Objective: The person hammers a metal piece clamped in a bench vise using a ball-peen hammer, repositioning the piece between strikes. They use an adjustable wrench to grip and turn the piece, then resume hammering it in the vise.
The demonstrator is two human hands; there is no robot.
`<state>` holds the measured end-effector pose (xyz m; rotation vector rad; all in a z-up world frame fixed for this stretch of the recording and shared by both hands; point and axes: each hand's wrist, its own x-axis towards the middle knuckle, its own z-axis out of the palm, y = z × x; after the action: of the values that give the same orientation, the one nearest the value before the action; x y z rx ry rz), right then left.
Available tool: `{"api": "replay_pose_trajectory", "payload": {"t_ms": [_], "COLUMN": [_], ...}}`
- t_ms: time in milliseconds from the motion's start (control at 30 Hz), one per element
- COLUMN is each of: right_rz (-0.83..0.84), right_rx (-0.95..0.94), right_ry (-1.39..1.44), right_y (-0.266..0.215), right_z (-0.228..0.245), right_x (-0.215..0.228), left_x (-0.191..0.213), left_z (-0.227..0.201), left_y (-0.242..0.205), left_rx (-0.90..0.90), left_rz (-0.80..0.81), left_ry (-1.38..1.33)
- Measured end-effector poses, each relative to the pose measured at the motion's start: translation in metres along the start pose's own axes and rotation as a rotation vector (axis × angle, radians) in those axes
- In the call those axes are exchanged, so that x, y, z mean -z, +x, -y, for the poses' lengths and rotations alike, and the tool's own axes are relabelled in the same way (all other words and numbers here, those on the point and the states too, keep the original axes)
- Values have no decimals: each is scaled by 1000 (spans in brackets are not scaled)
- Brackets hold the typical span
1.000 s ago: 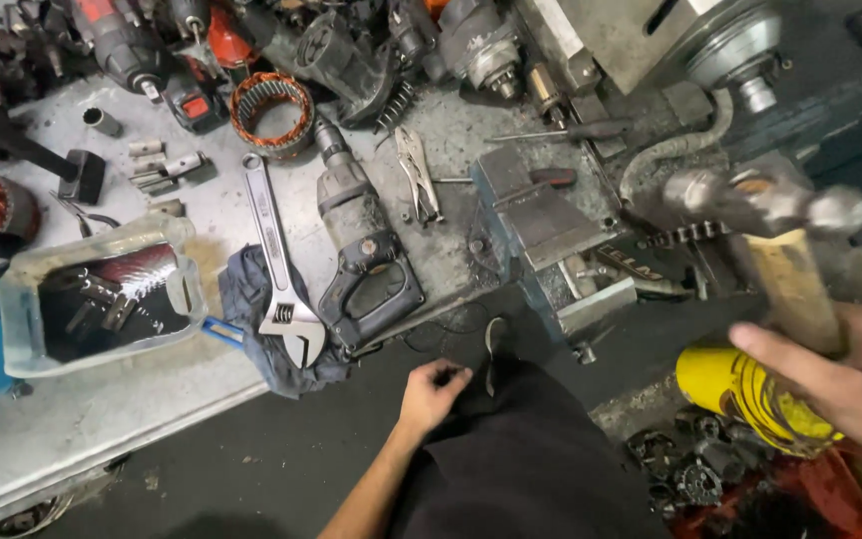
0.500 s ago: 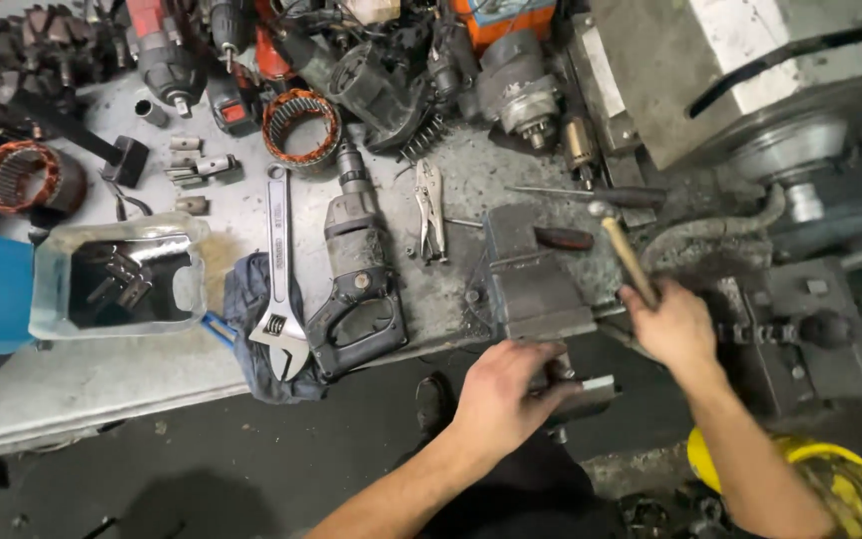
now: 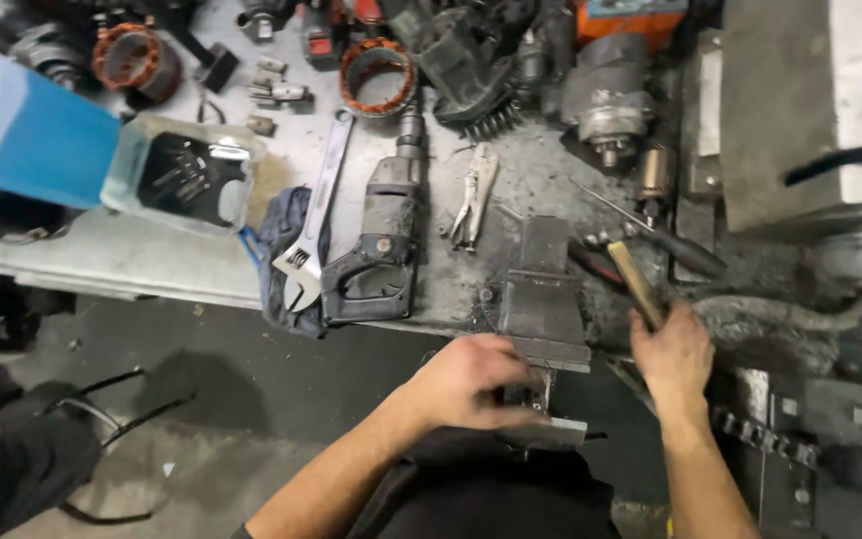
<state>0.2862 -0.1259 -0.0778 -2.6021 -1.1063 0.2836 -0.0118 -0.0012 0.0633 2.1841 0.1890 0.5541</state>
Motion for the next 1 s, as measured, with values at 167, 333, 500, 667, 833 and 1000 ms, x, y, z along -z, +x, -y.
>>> {"api": "replay_pose_trajectory", "payload": {"t_ms": [167, 333, 500, 667, 833, 1000], "right_rz": [13, -110, -106, -163, -70, -173], "right_rx": [52, 175, 180, 74, -202, -214], "right_ry": [-54, -79, 48, 147, 380, 421], "right_y": [-12, -39, -70, -117, -171, -244], "right_z": [24, 14, -25, -53, -30, 24], "right_x": [44, 62, 61, 33, 15, 20], "left_x": [21, 67, 107, 129, 149, 152], "left_z": [35, 136, 200, 245, 267, 263], "left_y": [-4, -63, -110, -119, -112, -108], "left_rx": [145, 746, 993, 1058, 1284, 1228], "left_rz": [-362, -767, -612, -479, -359, -273], "left_ry": [-110, 636, 892, 941, 769, 698]}}
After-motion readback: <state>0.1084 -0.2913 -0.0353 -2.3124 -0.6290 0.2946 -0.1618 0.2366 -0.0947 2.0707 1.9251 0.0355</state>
